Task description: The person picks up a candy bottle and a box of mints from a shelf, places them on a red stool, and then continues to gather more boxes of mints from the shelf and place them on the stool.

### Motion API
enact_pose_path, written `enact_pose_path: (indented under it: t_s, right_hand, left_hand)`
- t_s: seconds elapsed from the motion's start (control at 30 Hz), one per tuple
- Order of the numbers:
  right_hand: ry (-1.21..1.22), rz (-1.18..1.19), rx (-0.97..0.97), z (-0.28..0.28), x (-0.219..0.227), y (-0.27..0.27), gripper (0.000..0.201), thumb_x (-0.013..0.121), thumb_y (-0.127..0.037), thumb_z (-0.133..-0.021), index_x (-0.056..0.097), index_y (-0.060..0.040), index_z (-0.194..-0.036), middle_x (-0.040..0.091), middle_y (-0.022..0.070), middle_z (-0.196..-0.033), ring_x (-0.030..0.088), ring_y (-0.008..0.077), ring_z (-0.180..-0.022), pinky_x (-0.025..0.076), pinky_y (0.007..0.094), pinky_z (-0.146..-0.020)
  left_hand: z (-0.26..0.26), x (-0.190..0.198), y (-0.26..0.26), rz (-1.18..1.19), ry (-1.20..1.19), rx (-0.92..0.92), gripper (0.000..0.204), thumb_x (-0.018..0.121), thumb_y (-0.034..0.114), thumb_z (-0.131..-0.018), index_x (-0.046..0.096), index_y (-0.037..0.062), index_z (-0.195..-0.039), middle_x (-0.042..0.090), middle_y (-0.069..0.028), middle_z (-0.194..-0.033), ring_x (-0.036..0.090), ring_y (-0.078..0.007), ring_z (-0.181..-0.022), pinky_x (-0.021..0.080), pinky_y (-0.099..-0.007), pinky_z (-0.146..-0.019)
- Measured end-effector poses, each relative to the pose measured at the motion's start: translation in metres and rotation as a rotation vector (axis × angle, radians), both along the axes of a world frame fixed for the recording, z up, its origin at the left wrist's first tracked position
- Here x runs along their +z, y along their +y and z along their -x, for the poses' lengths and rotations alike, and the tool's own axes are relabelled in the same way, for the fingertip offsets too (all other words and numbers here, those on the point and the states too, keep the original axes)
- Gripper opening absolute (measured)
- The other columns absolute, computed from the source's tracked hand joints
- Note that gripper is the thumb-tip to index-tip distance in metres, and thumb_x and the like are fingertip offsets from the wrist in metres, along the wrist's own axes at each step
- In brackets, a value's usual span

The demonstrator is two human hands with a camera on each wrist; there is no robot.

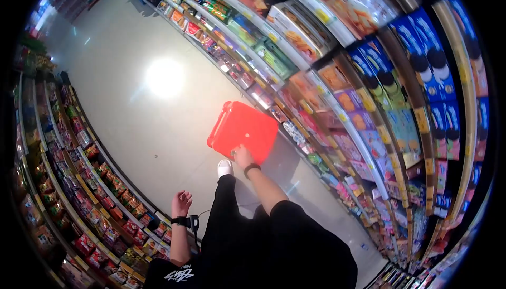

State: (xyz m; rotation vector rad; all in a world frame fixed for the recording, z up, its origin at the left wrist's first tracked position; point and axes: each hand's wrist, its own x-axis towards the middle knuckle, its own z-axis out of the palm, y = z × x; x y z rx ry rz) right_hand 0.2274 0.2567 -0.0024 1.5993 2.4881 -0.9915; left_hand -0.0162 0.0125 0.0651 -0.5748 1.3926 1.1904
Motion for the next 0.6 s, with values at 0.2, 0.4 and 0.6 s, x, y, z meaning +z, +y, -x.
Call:
enact_pose_path:
  t_s: [0.2, 0.4, 0.6]
  right_hand:
    - [0.119, -0.131, -0.39, -0.032, 0.054, -0.017, 0.015, 0.061, -0.017, -0.079, 0.061, -0.0026, -0.083, 0.057, 0.0177, -0.088, 0.059, 0.0365, -0.081, 0.049, 0.0461, -0.07]
    - [0.096, -0.163, -0.68, -0.109, 0.105, -0.063, 0.019, 0.058, -0.02, -0.082, 0.065, -0.0037, -0.088, 0.06, 0.0198, -0.087, 0.058, 0.0381, -0.084, 0.047, 0.0463, -0.074]
    - [0.261, -0.372, -0.937, -0.209, 0.159, -0.105, 0.021, 0.056, -0.021, -0.081, 0.064, -0.005, -0.093, 0.06, 0.0192, -0.094, 0.059, 0.0383, -0.085, 0.048, 0.0456, -0.072]
  left_hand:
    - [-0.02, 0.018, 0.086, -0.147, -0.027, -0.293, 0.026, 0.05, 0.026, -0.087, 0.052, 0.0079, -0.106, 0.059, -0.0043, -0.092, 0.058, -0.0195, -0.088, 0.046, -0.035, -0.08]
    - [-0.068, 0.039, 0.149, -0.351, -0.094, -0.579, 0.024, 0.049, 0.027, -0.087, 0.053, 0.01, -0.103, 0.06, -0.002, -0.087, 0.058, -0.0182, -0.088, 0.042, -0.0344, -0.082]
    - [-0.118, 0.041, 0.187, -0.334, -0.014, -0.881, 0.023, 0.054, 0.031, -0.084, 0.057, 0.0118, -0.096, 0.06, -0.0044, -0.09, 0.057, -0.0191, -0.086, 0.042, -0.0372, -0.08]
